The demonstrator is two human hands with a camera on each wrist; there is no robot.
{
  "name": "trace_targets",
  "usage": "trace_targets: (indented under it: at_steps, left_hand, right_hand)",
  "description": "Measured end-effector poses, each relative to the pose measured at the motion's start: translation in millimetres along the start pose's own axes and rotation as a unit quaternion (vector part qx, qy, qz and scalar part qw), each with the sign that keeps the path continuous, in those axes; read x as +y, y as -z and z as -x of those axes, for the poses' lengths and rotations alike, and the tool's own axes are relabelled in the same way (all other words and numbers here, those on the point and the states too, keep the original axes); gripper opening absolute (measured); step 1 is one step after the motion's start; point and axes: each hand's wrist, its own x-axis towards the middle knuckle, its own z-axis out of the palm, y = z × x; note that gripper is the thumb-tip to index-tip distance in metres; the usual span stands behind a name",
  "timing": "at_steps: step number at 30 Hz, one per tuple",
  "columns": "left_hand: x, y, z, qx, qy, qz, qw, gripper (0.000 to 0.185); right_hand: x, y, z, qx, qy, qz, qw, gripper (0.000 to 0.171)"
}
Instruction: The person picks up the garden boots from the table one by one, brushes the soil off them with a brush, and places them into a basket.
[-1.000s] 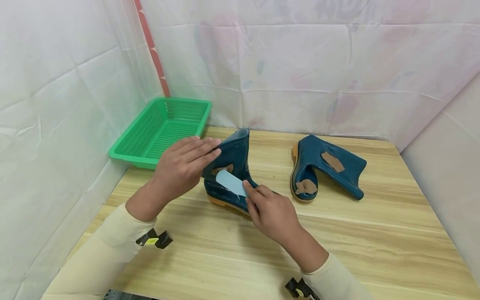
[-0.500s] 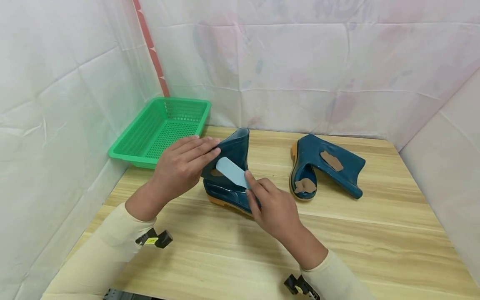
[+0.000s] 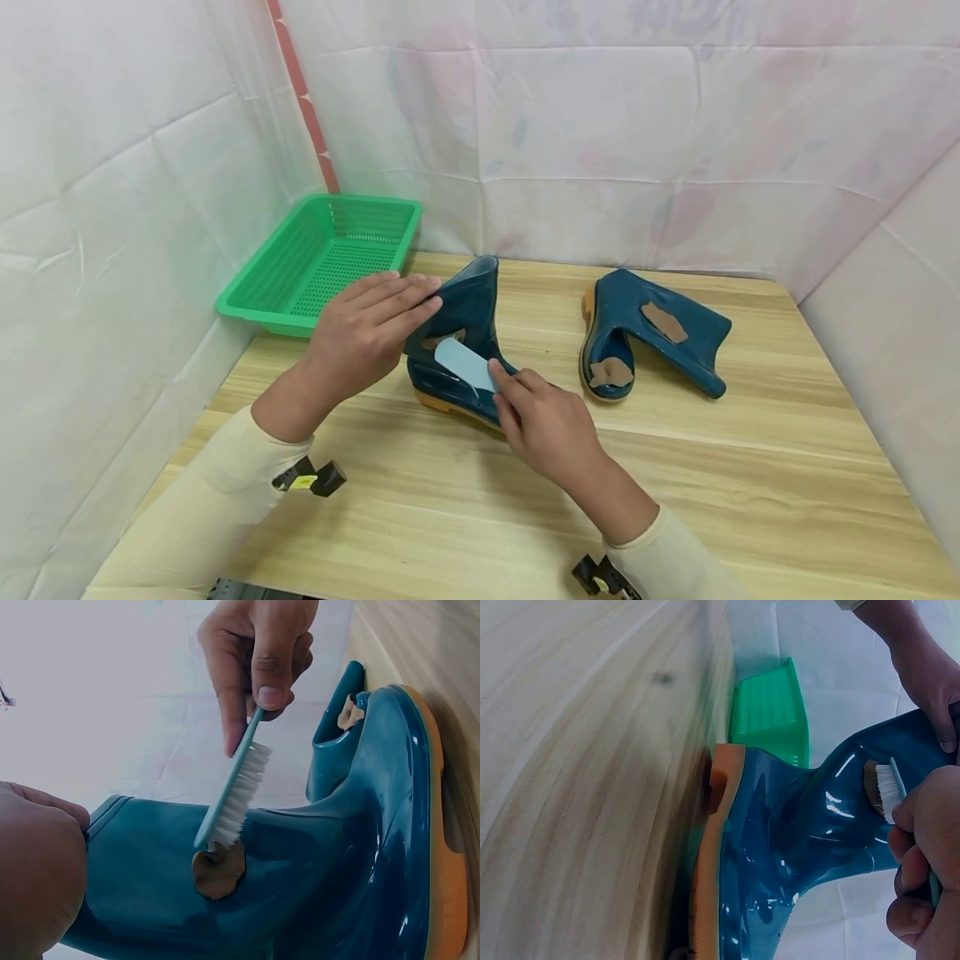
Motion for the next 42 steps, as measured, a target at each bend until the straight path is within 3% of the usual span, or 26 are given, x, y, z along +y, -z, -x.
trace_targets:
  at_steps: [15, 19, 24, 27, 34, 42]
  left_hand:
    - [0.0, 0.9, 1.0, -0.009, 0.007, 0.003, 0.9999, 0.037]
    - [0.2, 1.3, 1.1, -0.008, 0.008, 0.004, 0.9999, 0.036]
    - [0.5, 1.0, 0.8, -0.007, 0.008, 0.006, 0.9999, 0.036]
    - [0.7, 1.1, 0.4, -0.005, 0.007, 0.006, 0.9999, 0.036]
    - [0.7, 1.0, -0.1, -0.001, 0.001, 0.001, 1.0000, 0.036]
    - [0.6, 1.8, -0.7, -0.001, 0.008, 0.000, 1.0000, 0.034]
  right_hand:
    - [1.1, 4.7, 6.9, -0.086, -0.005, 0.033, 0.996, 0.040]
    - [2.0, 11.1, 8.4, -0.135, -0.022, 0.036, 0.990, 0.036]
    - [5.9, 25.7, 10.4, -0.178, -0.070, -0.005, 0.981, 0.035]
    - [10.2, 38.1, 13.2, -0.176, -0.101, -0.023, 0.979, 0.037]
    - [21.6, 65.7, 23.6, -0.152, -0.156, -0.004, 0.976, 0.036]
    - [27.1, 66.8, 30.2, -0.160, -0.184, 0.002, 0.970, 0.035]
